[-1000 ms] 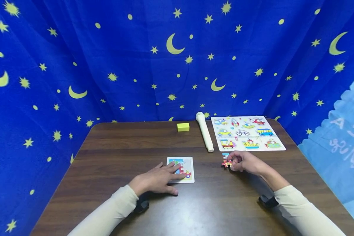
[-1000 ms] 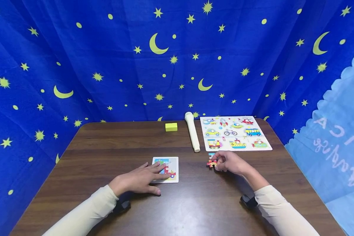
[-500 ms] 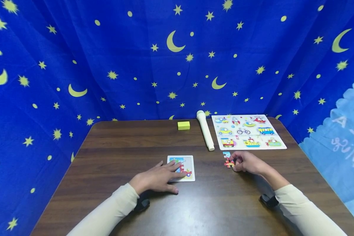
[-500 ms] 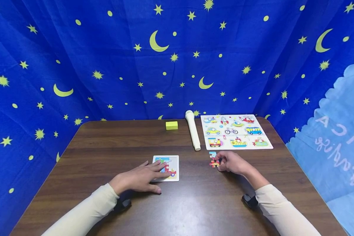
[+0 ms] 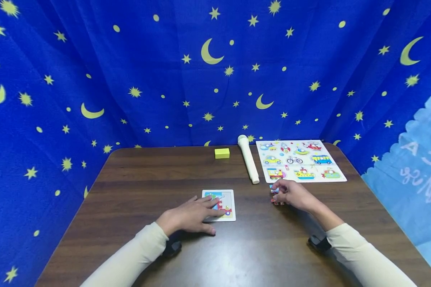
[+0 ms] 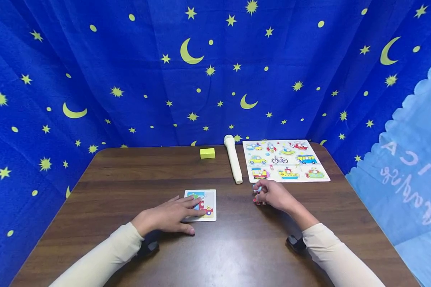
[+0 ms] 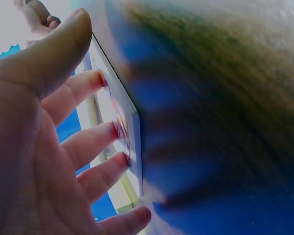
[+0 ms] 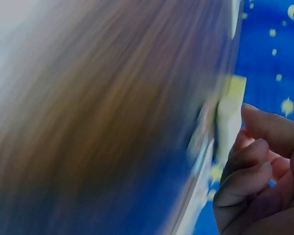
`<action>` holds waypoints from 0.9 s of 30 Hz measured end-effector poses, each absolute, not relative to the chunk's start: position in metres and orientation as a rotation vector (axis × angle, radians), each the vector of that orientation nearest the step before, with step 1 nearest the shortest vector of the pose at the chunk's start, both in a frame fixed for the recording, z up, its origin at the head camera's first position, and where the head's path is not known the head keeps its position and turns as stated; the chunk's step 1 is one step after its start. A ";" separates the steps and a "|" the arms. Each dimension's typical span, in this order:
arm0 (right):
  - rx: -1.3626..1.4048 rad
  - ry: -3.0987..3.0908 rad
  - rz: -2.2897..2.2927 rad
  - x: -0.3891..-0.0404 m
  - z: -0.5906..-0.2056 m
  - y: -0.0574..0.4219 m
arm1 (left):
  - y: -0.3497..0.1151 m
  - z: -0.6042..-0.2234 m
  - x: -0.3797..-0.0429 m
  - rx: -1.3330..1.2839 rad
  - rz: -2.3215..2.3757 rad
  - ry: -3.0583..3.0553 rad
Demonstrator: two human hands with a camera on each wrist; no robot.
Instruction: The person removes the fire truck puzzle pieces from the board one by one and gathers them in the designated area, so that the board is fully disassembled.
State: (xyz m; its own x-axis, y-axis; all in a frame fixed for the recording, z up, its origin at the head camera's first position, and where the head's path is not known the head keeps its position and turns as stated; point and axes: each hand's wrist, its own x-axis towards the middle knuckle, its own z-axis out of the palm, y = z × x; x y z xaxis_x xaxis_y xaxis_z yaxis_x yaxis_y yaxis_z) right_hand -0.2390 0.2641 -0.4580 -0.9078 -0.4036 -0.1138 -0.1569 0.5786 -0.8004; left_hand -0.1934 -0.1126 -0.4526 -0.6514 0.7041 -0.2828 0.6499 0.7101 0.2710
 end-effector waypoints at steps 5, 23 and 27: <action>-0.566 2.464 -1.197 -0.235 -0.452 0.219 | -0.112 -0.451 -0.195 1.050 0.201 2.548; -0.771 2.667 -0.800 -0.217 -0.465 0.126 | -0.114 -0.449 -0.198 1.053 0.278 2.520; -0.770 2.664 -0.805 -0.218 -0.465 0.125 | -0.116 -0.449 -0.199 1.015 0.339 2.497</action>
State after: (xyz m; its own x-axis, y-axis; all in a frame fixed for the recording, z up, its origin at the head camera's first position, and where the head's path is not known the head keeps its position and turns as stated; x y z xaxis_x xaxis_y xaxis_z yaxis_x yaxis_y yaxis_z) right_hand -0.2180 0.1252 -0.4649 -0.8281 -0.5541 -0.0852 -0.4142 0.7071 -0.5730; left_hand -0.1993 -0.1163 -0.4493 -0.6444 0.7077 -0.2896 0.6048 0.7035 0.3732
